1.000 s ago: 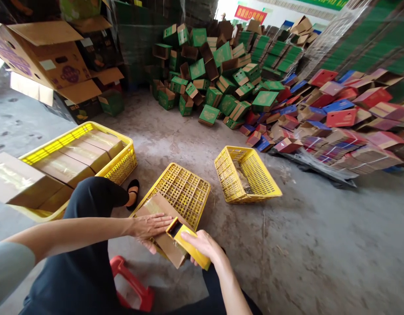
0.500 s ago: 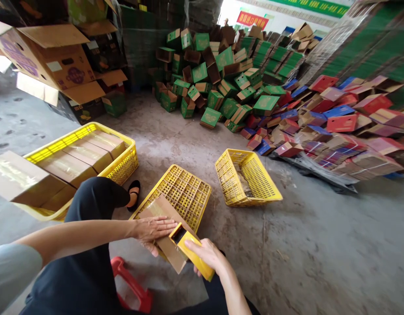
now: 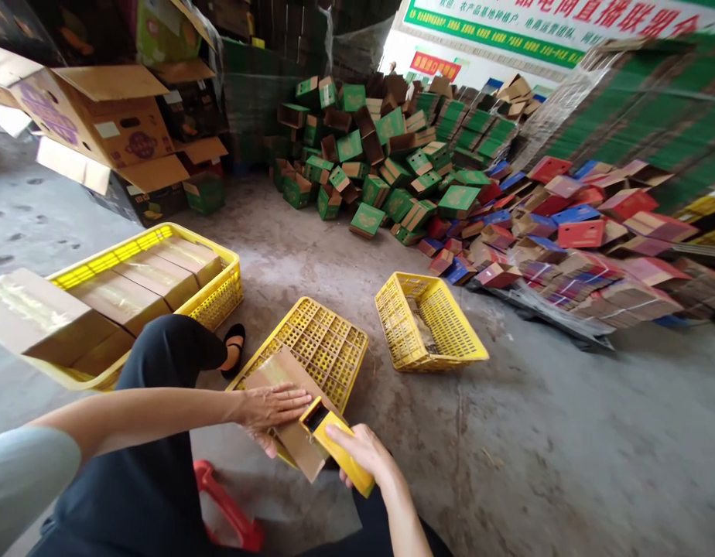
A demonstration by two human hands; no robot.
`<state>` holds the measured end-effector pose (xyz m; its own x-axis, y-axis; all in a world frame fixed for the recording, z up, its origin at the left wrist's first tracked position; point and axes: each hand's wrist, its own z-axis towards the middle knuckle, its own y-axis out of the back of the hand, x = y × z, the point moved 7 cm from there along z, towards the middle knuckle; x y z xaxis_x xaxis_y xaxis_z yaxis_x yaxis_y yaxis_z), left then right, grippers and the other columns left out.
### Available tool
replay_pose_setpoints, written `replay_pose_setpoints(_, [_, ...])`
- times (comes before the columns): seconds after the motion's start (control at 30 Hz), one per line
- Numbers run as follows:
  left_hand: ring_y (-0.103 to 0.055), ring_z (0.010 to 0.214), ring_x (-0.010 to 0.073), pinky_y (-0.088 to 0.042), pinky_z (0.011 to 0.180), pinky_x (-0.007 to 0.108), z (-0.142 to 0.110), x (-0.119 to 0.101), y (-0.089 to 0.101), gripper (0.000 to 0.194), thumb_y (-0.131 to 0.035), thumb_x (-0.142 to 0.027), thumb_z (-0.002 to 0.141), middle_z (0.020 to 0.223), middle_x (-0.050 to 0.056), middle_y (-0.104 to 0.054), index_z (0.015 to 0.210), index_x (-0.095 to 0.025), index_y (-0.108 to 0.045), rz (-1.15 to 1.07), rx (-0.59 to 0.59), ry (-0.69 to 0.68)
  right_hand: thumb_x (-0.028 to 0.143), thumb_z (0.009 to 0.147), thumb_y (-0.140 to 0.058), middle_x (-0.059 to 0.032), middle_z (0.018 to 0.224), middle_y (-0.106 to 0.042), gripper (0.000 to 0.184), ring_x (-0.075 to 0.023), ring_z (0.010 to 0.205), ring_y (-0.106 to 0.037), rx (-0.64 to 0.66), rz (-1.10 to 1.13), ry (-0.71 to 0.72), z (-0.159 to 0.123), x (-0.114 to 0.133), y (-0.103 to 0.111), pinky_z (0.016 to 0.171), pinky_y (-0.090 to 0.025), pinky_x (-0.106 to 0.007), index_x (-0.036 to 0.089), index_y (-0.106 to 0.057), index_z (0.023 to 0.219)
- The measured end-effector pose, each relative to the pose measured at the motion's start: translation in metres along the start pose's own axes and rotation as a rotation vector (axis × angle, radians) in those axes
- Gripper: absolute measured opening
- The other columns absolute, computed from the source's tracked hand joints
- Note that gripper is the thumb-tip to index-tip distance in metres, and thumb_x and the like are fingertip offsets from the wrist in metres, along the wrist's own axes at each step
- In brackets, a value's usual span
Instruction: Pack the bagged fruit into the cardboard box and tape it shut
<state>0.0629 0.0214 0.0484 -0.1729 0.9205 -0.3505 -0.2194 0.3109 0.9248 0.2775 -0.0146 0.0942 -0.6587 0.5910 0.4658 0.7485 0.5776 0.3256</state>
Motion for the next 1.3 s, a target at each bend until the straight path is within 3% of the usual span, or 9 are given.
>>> replay_pose_setpoints(0.17, [-0.021, 0.161, 0.0323, -0.021, 0.132, 0.047, 0.008, -0.010, -0.001, 0.104, -0.051, -0.067, 0.099, 0.170, 0.027, -0.024, 0.166, 0.002, -0.012, 0.012, -0.021, -0.053, 0.064, 0.098, -0.048, -0.0096, 0.058, -0.072, 0.052, -0.0247, 0.055, -0.076, 0.006, -0.008, 0.001, -0.001, 0.002, 0.000, 0.057, -0.064, -0.032, 0.019, -0.063, 0.076])
replay_pose_setpoints(0.3, [-0.018, 0.162, 0.0344, -0.021, 0.132, 0.050, 0.007, -0.006, -0.009, 0.104, -0.052, -0.066, 0.098, 0.170, 0.027, -0.021, 0.166, 0.002, -0.012, 0.017, 0.002, -0.086, 0.065, 0.096, -0.050, -0.0077, 0.056, -0.070, 0.051, -0.0233, 0.051, -0.074, 0.006, 0.003, 0.003, 0.000, -0.003, 0.000, 0.058, -0.065, -0.033, 0.019, -0.062, 0.079])
replay_pose_setpoints(0.57, [-0.022, 0.161, 0.0287, -0.025, 0.131, 0.046, 0.005, 0.004, -0.016, 0.083, -0.048, -0.054, 0.105, 0.169, 0.023, -0.029, 0.166, -0.004, -0.023, 0.038, -0.024, -0.091, 0.067, 0.096, -0.051, -0.0087, 0.057, -0.070, 0.051, -0.0212, 0.047, -0.070, 0.045, 0.027, 0.030, -0.004, -0.003, -0.001, 0.052, -0.062, -0.030, 0.023, -0.061, 0.072])
replay_pose_setpoints(0.83, [-0.016, 0.162, 0.0300, -0.020, 0.132, 0.048, 0.004, 0.007, -0.020, 0.091, -0.043, -0.064, 0.103, 0.172, 0.021, -0.021, 0.167, -0.004, -0.018, -0.003, 0.016, -0.117, 0.066, 0.095, -0.055, -0.0066, 0.056, -0.071, 0.048, -0.0193, 0.047, -0.070, 0.033, 0.103, 0.020, -0.017, -0.022, 0.006, 0.048, -0.056, -0.025, 0.021, -0.062, 0.082])
replay_pose_setpoints(0.97, [-0.015, 0.162, 0.0315, -0.019, 0.132, 0.049, 0.004, 0.003, -0.018, 0.099, -0.047, -0.068, 0.100, 0.172, 0.022, -0.020, 0.167, -0.003, -0.014, -0.019, 0.003, -0.110, 0.063, 0.096, -0.054, -0.0076, 0.057, -0.071, 0.046, -0.0226, 0.053, -0.072, 0.002, 0.056, -0.016, -0.016, -0.027, 0.004, 0.053, -0.060, -0.030, 0.020, -0.062, 0.083])
replay_pose_setpoints(1.1, [-0.014, 0.162, 0.0319, -0.017, 0.133, 0.050, 0.009, -0.004, -0.013, 0.095, -0.045, -0.065, 0.101, 0.172, 0.021, -0.020, 0.168, -0.005, -0.013, -0.013, 0.008, -0.083, 0.062, 0.098, -0.051, -0.0109, 0.060, -0.071, 0.048, -0.0274, 0.058, -0.075, -0.006, 0.039, -0.032, -0.012, -0.025, 0.002, 0.060, -0.064, -0.037, 0.020, -0.062, 0.080])
replay_pose_setpoints(1.3, [-0.018, 0.162, 0.0311, -0.017, 0.133, 0.049, 0.020, -0.006, -0.014, 0.093, -0.041, -0.065, 0.103, 0.172, 0.021, -0.023, 0.168, -0.006, -0.012, -0.021, 0.040, -0.074, 0.068, 0.096, -0.053, -0.0113, 0.060, -0.071, 0.051, -0.0249, 0.055, -0.074, 0.014, 0.073, -0.010, -0.013, -0.028, 0.002, 0.057, -0.064, -0.035, 0.020, -0.062, 0.079])
